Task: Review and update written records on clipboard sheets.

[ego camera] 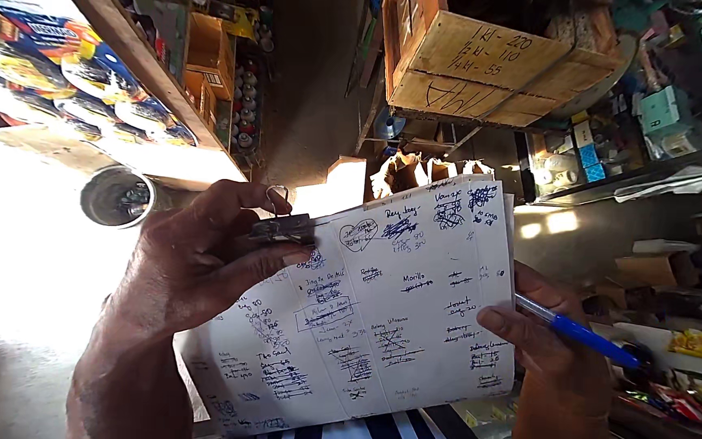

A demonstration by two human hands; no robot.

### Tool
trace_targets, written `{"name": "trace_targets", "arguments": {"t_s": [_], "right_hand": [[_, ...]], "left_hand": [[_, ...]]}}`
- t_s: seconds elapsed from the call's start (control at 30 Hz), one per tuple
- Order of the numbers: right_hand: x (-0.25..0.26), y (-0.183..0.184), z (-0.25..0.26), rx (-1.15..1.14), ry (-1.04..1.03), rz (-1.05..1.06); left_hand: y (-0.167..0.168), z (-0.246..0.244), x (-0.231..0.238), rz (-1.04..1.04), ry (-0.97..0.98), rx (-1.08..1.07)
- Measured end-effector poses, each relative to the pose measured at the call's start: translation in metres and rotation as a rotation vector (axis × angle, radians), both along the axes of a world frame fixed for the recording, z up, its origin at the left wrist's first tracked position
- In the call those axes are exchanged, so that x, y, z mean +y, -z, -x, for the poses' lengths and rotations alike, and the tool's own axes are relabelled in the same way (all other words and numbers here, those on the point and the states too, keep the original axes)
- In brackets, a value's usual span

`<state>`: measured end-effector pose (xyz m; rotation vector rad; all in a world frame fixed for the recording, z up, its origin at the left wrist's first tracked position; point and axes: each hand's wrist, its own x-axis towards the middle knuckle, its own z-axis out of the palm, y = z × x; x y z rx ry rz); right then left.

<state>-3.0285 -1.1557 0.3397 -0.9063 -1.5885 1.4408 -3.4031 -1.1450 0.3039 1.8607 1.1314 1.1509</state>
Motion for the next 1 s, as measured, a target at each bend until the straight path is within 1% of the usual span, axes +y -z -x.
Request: {"name": "trace_targets", "arguments": {"t_s": [0.07, 0.23, 0.4, 0.53, 0.63, 0.73, 0.77, 0.83, 0.93, 1.0], "right_hand": [[-0.004, 0.0, 0.004, 0.007, 0.02, 0.0], [-0.013, -0.003, 0.012, 0.011, 0.06, 0.008], [-0.016, -0.007, 0.017, 0.011, 0.111, -0.03], [-0.016, -0.009, 0.019, 0.023, 0.132, -0.069], [-0.015, -0.012, 0.02, 0.033, 0.125, -0.108], [-0.013, -0.016, 0.021, 0.044, 0.133, -0.121], [-0.013, -0.017, 0.021, 0.051, 0.135, -0.123], [-0.01, -0.018, 0.02, 0.063, 0.137, -0.136], [-0.007, -0.019, 0.021, 0.073, 0.123, -0.159], [-0.005, -0.02, 0.022, 0.067, 0.122, -0.172]], "left_hand": [[0.0, 0.001, -0.002, 0.015, 0.008, -0.028], [0.004, 0.008, -0.006, 0.003, -0.025, 0.011], [-0.001, 0.011, -0.006, -0.014, -0.035, 0.047], [-0.011, 0.013, -0.002, -0.032, -0.025, 0.028], [-0.006, 0.022, 0.004, -0.082, 0.04, 0.066], [0.006, 0.035, 0.007, -0.118, 0.015, 0.083], [0.004, 0.038, 0.008, -0.114, 0.005, 0.084], [-0.019, 0.036, 0.005, -0.055, -0.04, 0.106], [-0.052, 0.043, -0.003, 0.065, -0.136, 0.196], [-0.059, 0.058, -0.008, 0.085, -0.147, 0.218]]}}
